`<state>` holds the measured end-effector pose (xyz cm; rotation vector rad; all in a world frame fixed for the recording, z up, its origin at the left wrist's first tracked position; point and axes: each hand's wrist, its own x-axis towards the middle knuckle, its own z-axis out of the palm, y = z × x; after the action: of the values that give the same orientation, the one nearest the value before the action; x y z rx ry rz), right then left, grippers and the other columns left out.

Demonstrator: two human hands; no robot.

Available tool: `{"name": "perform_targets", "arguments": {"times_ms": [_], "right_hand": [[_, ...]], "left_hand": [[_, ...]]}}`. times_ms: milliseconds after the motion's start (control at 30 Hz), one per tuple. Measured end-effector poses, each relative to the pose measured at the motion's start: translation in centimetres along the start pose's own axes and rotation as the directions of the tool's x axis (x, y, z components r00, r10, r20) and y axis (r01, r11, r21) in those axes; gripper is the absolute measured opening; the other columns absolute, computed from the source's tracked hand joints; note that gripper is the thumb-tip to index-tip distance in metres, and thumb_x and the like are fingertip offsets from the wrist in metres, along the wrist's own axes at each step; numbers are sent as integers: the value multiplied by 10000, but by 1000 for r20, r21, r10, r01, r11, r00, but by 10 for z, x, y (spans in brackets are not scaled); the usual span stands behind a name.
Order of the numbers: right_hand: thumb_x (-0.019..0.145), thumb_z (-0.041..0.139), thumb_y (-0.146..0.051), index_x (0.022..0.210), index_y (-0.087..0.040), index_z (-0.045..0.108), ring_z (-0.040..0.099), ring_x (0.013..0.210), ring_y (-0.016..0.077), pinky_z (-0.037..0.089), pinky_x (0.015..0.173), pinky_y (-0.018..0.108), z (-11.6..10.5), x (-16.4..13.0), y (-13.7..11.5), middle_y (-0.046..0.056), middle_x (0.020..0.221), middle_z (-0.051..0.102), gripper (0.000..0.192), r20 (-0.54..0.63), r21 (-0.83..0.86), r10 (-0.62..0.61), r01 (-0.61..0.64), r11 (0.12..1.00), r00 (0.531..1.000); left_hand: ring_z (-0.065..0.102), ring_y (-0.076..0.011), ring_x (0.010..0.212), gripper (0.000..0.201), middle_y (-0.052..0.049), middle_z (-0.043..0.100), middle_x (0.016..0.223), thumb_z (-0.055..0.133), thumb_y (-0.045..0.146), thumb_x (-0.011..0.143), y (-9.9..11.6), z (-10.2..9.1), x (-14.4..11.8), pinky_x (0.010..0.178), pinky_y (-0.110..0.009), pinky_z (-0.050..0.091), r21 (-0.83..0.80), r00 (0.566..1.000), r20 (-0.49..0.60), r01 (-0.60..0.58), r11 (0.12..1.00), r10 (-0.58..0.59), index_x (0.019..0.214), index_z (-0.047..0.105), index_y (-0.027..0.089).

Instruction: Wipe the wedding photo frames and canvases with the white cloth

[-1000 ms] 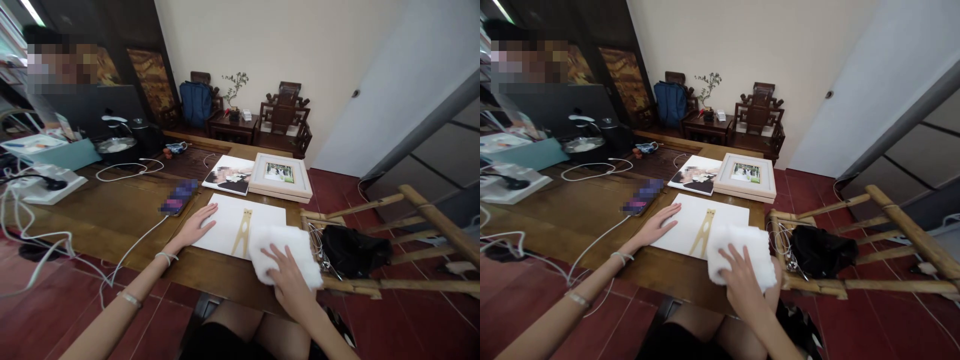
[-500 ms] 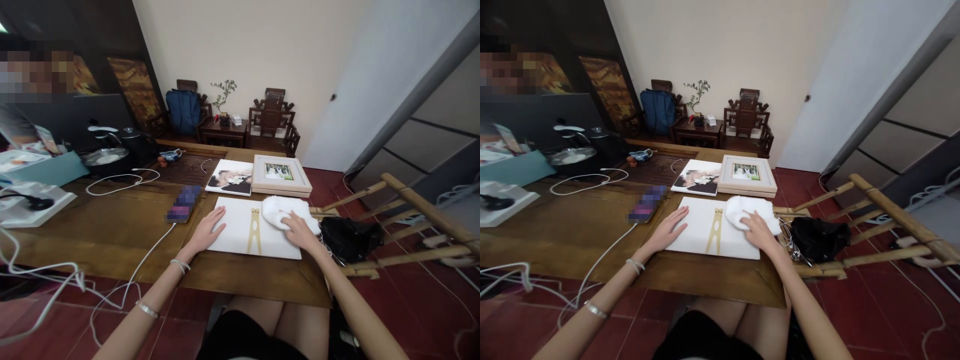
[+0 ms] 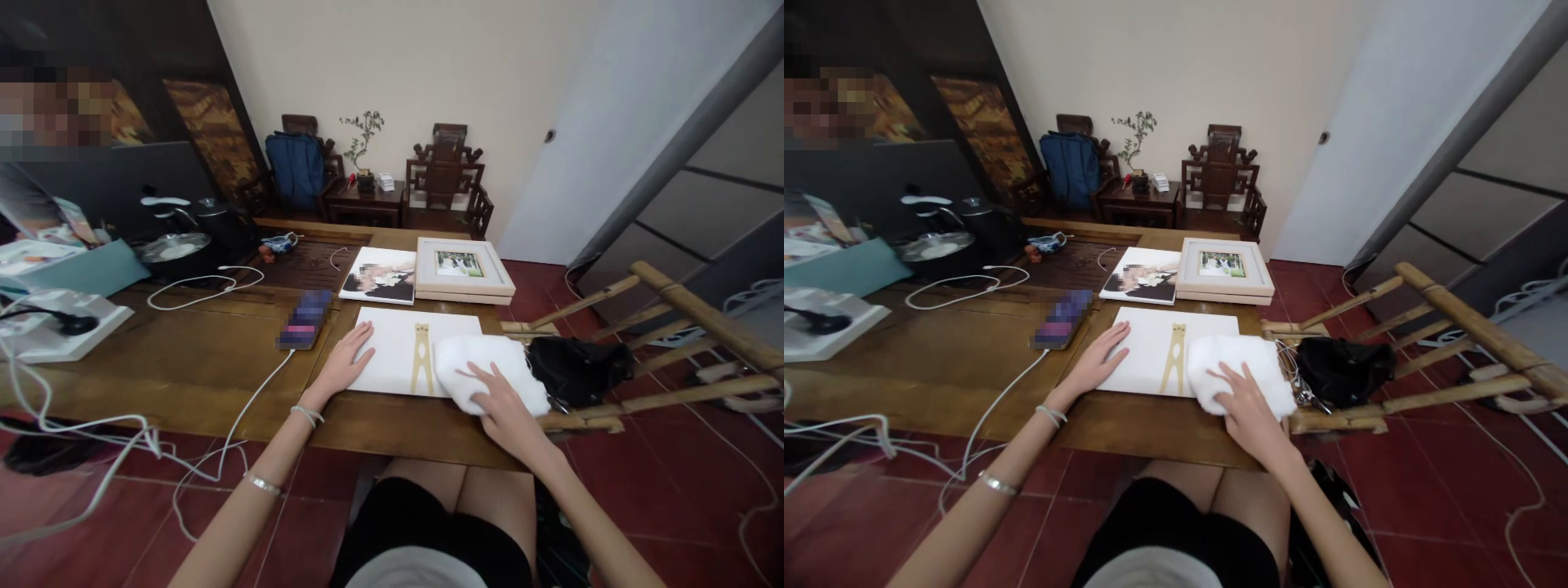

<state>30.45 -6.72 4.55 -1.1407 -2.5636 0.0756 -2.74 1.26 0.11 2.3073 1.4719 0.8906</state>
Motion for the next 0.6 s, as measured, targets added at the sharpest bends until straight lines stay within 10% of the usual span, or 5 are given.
{"name": "perform_targets", "arguments": {"times_ms": [233,600], "right_hand": [[540,363,47,750,-194,578,319,1327,232,212,1104,552,-4,-22,-10,84,1325,516,385,31,40,4,-5,999,999],[630,398,5,1011,-131,606,383,1289,257,227,1084,520,11,66,63,180,1266,546,454,17,-66,126,-125,990,992]], "left_hand": [[347,-231,1333,479,-105,418,1419,416,382,893,1,-1,0,1105,-452,281,-11,1000,-2,10,1000,-10,1321,456,171],[334,-221,1340,485,-107,420,1417,410,389,899,-2,0,-1,1109,-437,272,-18,1000,6,-1,1000,2,1327,448,164]]}}
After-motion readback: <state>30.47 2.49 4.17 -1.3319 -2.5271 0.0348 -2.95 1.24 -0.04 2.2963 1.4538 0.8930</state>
